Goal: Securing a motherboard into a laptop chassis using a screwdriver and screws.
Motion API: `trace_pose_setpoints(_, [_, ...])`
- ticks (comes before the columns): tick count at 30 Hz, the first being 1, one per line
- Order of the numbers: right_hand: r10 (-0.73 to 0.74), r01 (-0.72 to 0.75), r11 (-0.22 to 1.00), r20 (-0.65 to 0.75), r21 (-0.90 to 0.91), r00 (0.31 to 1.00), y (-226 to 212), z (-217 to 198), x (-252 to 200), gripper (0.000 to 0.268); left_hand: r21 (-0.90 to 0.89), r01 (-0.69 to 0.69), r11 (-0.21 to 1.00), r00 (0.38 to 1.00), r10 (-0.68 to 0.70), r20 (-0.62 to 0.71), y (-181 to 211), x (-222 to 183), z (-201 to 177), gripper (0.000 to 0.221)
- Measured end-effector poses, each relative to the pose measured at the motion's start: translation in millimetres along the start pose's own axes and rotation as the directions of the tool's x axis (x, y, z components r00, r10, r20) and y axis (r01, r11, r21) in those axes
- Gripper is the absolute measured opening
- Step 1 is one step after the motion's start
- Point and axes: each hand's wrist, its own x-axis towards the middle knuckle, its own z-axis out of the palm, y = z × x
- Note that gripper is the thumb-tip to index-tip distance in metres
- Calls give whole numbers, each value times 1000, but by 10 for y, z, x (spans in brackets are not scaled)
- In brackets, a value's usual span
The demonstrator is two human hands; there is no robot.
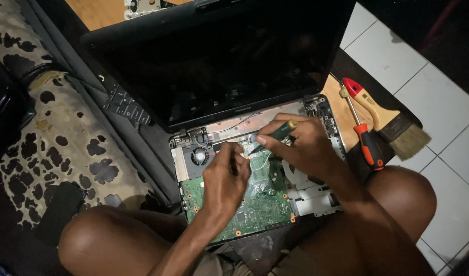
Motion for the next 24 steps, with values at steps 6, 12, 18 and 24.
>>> trace_pose_setpoints(6, [12, -12, 1000, 5, 5, 1000, -43, -14, 3, 8, 43, -23, 999, 1000, 23, -13, -10, 4, 19, 24])
trace_pose_setpoints(12, [18, -18, 1000, -5, -4, 1000, 20, 29, -23, 8, 52, -12, 999, 1000, 11, 11, 6, 10, 3, 22])
trace_pose_setpoints(18, [36, -36, 999, -7, 17, 999, -42, 18, -7, 9, 45, 6, 999, 999, -8, 32, 32, 18, -23, 20])
trace_pose_setpoints(24, [31, -31, 999, -1, -19, 1000, 19, 42, -17, 8, 55, 9, 998, 999, -11, 46, 88, 33, -46, 20])
